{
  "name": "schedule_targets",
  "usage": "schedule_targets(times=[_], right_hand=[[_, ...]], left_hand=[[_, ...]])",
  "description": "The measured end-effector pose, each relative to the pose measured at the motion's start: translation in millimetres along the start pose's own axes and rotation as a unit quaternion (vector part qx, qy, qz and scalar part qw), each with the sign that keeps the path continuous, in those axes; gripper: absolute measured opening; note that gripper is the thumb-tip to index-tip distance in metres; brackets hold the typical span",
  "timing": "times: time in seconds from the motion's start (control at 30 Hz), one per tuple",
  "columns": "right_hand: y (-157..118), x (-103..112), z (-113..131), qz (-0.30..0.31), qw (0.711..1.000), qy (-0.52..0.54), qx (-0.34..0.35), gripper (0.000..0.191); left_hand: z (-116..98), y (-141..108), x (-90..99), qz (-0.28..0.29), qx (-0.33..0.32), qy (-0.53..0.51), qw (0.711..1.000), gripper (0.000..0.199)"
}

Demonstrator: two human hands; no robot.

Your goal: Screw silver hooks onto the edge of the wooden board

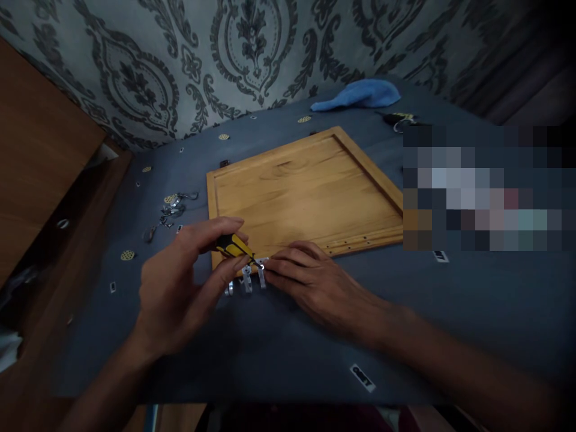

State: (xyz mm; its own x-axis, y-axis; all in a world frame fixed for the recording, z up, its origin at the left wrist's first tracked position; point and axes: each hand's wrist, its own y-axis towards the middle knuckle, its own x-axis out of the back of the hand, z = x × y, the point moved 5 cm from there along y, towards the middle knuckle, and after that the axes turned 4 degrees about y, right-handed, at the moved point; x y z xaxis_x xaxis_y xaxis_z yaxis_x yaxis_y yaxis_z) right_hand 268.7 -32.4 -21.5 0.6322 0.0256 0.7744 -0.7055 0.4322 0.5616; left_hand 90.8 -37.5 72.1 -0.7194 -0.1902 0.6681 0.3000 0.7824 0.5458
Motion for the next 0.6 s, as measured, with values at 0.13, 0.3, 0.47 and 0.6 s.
schedule_targets(times=[0.13,0.3,0.47,0.6], right_hand=[[1,1,0,0.004,1.000,0.002,-0.002,0.030],[1,1,2,-0.007,1.000,-0.001,0.004,0.028],[1,2,2,-0.005,1.000,-0.004,0.002,0.028],[1,1,1,0.003,1.000,0.006,-0.003,0.028]], left_hand=[[1,-1,-1.1,0.004,0.000,0.002,1.000,0.038],[-3,3,-1.9,0.012,-0.038,0.008,0.999,0.043],[-10,7,-0.3,0.003,-0.068,0.018,0.997,0.040],[-13,8,0.2,0.004,-0.077,0.043,0.996,0.040]])
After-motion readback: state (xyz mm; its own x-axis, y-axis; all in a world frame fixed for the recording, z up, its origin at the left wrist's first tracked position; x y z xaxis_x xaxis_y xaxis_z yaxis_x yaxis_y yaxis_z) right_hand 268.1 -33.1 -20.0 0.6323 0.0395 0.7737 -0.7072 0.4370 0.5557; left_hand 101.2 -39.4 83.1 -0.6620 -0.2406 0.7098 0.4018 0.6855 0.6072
